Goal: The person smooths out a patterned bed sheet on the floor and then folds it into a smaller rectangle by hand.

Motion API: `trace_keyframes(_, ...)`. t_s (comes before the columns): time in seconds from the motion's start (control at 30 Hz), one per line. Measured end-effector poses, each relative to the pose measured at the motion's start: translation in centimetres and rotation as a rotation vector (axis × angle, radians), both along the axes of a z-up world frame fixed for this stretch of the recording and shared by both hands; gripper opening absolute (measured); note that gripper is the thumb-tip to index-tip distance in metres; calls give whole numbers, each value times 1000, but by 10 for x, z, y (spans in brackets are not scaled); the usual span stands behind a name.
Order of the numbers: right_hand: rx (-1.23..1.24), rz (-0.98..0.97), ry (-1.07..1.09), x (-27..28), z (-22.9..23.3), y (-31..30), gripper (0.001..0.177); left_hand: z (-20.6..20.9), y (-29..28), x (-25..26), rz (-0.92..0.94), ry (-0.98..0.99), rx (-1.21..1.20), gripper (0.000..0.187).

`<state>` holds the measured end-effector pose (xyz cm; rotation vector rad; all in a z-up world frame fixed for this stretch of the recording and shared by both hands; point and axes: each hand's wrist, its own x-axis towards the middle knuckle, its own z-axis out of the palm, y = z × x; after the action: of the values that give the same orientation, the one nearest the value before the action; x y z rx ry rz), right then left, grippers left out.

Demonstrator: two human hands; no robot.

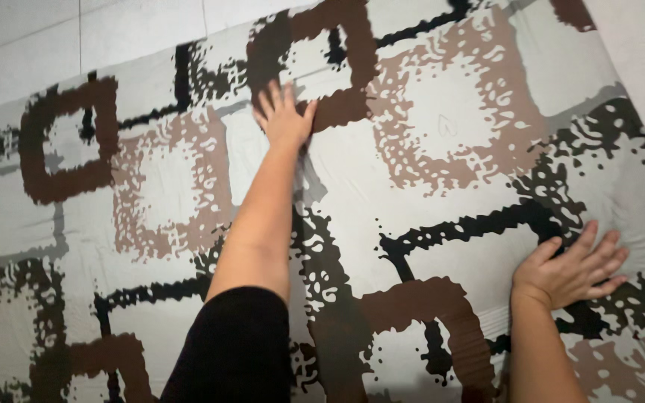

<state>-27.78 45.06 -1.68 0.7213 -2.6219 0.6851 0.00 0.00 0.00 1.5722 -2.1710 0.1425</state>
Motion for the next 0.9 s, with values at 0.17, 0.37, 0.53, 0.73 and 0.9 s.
trace_keyframes(0.17,-19,17,3,1,-1,3,55,-7,112,-88,-599,405,470,40)
trace_keyframes(0.37,-25,12,-7,3,3,2,53,-2,190,-122,-1149,55,234,69)
trace_keyframes(0.53,-22,7,-95,3,11,-3,57,0,44,-71,-652,79,93,77)
trace_keyframes(0.73,-8,-40,-131,-5,5,-2,60,-30,0,-72,-75,4,-439,76)
trace_keyframes(0.9,-35,-38,-116,-3,5,0,59,-29,209,-194,-1228,-37,293,73)
